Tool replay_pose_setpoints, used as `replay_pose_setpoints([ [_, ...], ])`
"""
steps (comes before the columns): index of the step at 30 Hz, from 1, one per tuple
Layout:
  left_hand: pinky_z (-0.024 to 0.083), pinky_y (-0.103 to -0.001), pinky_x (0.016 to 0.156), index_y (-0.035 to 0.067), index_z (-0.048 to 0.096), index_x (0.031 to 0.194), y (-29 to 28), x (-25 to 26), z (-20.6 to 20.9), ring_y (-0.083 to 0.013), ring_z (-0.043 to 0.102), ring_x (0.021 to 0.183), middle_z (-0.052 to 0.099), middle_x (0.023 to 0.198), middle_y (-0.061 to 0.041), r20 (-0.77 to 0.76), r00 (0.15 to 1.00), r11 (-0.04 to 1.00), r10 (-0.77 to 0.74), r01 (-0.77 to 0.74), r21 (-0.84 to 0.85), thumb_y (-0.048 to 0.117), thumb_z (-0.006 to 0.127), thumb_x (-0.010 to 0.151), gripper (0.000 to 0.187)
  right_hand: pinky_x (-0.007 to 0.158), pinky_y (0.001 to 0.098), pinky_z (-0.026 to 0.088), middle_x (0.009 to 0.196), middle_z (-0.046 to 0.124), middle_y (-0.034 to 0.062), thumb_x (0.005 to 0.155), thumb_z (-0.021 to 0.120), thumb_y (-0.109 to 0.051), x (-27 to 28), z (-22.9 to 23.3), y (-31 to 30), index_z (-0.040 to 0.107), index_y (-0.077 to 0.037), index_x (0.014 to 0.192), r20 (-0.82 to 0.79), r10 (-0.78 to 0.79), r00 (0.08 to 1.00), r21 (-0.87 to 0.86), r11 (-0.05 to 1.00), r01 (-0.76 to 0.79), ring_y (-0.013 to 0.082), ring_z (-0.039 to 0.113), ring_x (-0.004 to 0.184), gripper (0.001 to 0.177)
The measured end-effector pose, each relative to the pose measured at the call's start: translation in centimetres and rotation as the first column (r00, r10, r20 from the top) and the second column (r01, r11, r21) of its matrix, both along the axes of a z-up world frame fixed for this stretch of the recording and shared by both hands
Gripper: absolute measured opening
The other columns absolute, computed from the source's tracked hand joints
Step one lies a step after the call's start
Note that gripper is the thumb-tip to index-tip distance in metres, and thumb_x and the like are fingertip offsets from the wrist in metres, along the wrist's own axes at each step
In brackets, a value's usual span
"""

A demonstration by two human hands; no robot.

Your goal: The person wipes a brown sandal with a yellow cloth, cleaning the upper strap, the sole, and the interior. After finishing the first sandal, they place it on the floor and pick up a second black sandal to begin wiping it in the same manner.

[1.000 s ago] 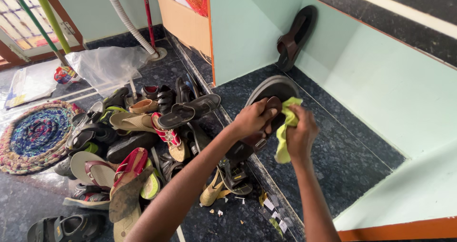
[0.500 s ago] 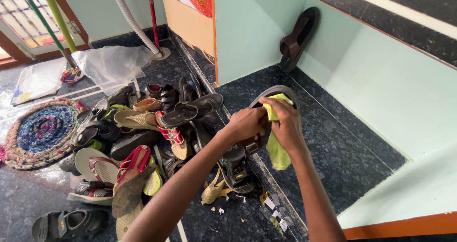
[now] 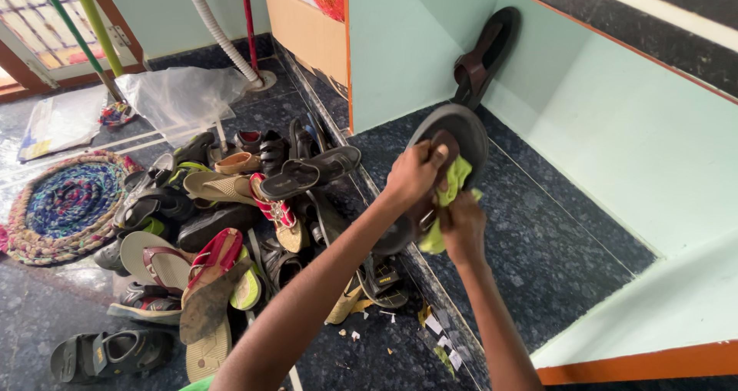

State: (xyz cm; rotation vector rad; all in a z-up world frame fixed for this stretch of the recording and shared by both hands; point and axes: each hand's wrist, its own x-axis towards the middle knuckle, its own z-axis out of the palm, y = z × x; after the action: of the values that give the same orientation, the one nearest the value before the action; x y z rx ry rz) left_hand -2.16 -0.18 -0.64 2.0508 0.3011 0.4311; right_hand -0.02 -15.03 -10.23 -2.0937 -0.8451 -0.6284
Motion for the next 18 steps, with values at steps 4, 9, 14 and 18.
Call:
replay_pose_setpoints([
  [4, 0.056, -0.051, 0.08, 0.003, 0.064, 0.106, -0.3, -1.6, 0.4, -0.0376, 0.074, 0.09, 0.073, 0.089, -0.019, -0.013, 0.997, 0.978, -0.074, 0.075, 0.195, 0.048, 0.06, 0.096, 0.046, 0.08, 0.0454, 0.055, 0.106, 0.064, 0.0142, 0.095, 0.073, -0.009, -0.9, 1.8, -0.3, 0.065, -0.001, 0.114, 0.245, 0.019, 0.969, 0.06, 0.998, -0.035, 0.0334, 0.065, 0.096, 0.022],
  [9, 0.059, -0.049, 0.074, 0.005, 0.06, 0.113, -1.6, -2.4, 2.1, -0.0352, 0.076, 0.084, 0.076, 0.083, -0.017, -0.008, 0.996, 0.962, -0.087, 0.087, 0.258, 0.049, 0.07, 0.082, 0.055, 0.084, 0.0426, 0.056, 0.117, 0.061, 0.0155, 0.082, 0.073, -0.001, -1.6, 5.5, -1.0, 0.064, 0.0, 0.129, 0.232, -0.141, 0.962, 0.157, 0.982, 0.106, 0.0337, 0.064, 0.103, 0.048],
  [14, 0.059, -0.047, 0.074, 0.004, 0.068, 0.101, -2.1, -2.2, 3.9, -0.031, 0.076, 0.08, 0.075, 0.085, -0.016, 0.038, 0.999, 0.961, 0.021, -0.03, 0.274, 0.046, 0.078, 0.078, 0.048, 0.072, 0.0439, 0.057, 0.106, 0.063, 0.015, 0.077, 0.077, -0.009, -2.1, 5.1, -0.7, 0.065, 0.0, 0.114, 0.246, -0.037, 0.969, -0.083, 0.995, 0.058, 0.0368, 0.065, 0.093, 0.04],
  [18, 0.06, -0.043, 0.078, 0.007, 0.068, 0.105, -0.6, -2.5, 3.9, -0.0265, 0.079, 0.079, 0.079, 0.075, -0.014, -0.083, 0.995, 0.984, 0.047, -0.032, 0.176, 0.048, 0.077, 0.076, 0.051, 0.068, 0.0416, 0.061, 0.099, 0.068, 0.0127, 0.088, 0.073, -0.013, -1.4, 3.6, -0.1, 0.065, -0.003, 0.103, -0.015, 0.05, 0.999, -0.268, 0.962, -0.052, 0.0321, 0.071, 0.082, 0.02],
])
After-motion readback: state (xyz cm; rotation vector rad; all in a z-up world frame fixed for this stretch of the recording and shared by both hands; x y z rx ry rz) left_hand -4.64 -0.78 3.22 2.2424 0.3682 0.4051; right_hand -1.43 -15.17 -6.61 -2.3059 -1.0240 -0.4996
